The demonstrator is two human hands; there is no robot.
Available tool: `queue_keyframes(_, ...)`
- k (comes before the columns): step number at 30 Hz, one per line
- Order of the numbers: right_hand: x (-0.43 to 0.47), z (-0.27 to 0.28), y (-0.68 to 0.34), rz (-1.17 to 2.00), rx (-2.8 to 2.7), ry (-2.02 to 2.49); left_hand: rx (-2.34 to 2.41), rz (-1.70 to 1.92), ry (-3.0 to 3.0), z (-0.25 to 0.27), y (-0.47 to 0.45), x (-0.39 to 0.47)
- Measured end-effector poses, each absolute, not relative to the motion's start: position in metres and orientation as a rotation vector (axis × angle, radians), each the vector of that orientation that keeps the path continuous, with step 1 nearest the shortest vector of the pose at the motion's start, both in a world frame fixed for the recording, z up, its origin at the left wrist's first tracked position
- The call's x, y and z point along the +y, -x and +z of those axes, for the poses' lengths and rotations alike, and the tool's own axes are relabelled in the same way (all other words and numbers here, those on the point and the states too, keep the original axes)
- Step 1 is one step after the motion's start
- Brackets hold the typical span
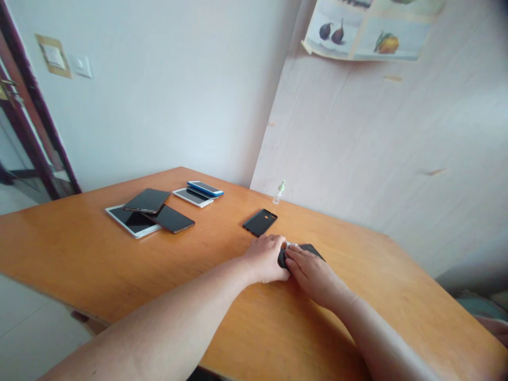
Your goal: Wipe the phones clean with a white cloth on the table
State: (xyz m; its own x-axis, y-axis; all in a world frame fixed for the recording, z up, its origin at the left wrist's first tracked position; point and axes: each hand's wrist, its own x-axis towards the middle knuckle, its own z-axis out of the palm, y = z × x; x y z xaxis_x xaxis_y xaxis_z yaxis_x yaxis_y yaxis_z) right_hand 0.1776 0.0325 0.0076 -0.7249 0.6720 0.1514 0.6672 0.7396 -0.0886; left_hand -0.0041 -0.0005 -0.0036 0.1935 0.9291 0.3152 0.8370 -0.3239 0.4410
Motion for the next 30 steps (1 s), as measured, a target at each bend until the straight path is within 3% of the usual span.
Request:
queue_keyframes(7, 0.064, 0.001, -0.203, -0.006, -2.643, 1.457, 1.717, 0.785, -2.287, -0.005, 0.005, 0.000)
queue_keyframes(15, 0.033, 0.009, -0.180, 0.148, -2.816, 0.968, 1.725, 0.796, -2.276, -0.004, 0.005, -0.001)
queue_keyframes(21, 0.061, 0.000, -0.210, -0.034, -2.689, 1.389, 1.701, 0.763, -2.235, -0.002, 0.005, -0.002)
queue_keyframes(30, 0.021, 0.015, -0.180, 0.257, -2.855, 0.916, 1.683, 0.801, -2.244, -0.005, 0.006, 0.000)
